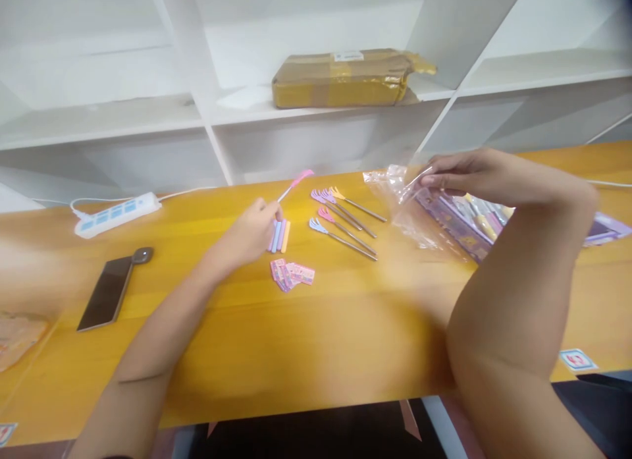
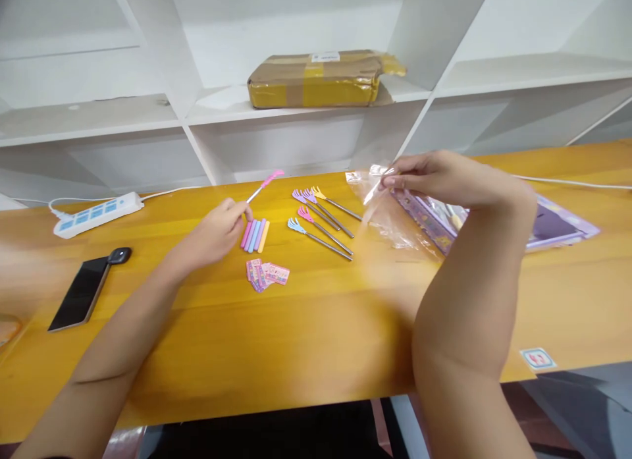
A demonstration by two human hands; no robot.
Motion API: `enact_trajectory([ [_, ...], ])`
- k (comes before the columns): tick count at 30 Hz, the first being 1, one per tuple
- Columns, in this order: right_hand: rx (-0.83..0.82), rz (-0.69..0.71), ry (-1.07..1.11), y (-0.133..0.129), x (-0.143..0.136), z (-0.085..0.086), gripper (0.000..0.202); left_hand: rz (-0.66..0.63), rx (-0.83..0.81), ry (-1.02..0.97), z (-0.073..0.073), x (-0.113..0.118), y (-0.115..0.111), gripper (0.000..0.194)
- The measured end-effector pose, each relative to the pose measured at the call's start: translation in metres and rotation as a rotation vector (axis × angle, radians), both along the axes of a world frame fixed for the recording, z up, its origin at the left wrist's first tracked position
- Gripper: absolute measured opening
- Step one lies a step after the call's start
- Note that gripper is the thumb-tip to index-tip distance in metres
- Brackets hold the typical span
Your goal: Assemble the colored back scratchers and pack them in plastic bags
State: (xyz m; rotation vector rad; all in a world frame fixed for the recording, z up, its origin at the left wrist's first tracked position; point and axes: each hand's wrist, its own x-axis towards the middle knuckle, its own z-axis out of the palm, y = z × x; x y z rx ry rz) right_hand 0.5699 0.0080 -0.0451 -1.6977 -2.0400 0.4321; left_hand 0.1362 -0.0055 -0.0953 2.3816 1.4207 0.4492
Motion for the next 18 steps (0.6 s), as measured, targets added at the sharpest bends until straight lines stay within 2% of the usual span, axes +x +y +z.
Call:
enact_trajectory([
  [2, -0.047, 0.239, 0.126, -0.011, -0.016, 0.011, 0.065, -0.031, -0.117, -0.092, -0.01, 0.009, 0.006, 0.024],
  [5, -0.009, 0.395, 0.245, -0.02, -0.048, 0.018, 0.057, -0.168, -0.23, -0.195, -0.018, 0.02, 0.004, 0.03],
  [8, -0.029, 0.463, 0.369, -0.023, -0.079, 0.015, 0.04, -0.287, -0.266, -0.278, -0.018, 0.027, -0.006, 0.047],
  [12, -0.042, 0.505, 0.524, -0.021, -0.111, 0.003, 0.034, -0.33, -0.299, -0.37, -0.013, 0.034, -0.018, 0.06],
  [15, -0.079, 0.572, 0.548, -0.017, -0.128, -0.006, 0.035, -0.32, -0.307, -0.421, -0.013, 0.037, -0.022, 0.057],
  [18, -0.041, 0.597, 0.552, -0.016, -0.142, -0.013, 0.036, -0.292, -0.29, -0.463, -0.017, 0.04, -0.023, 0.045],
])
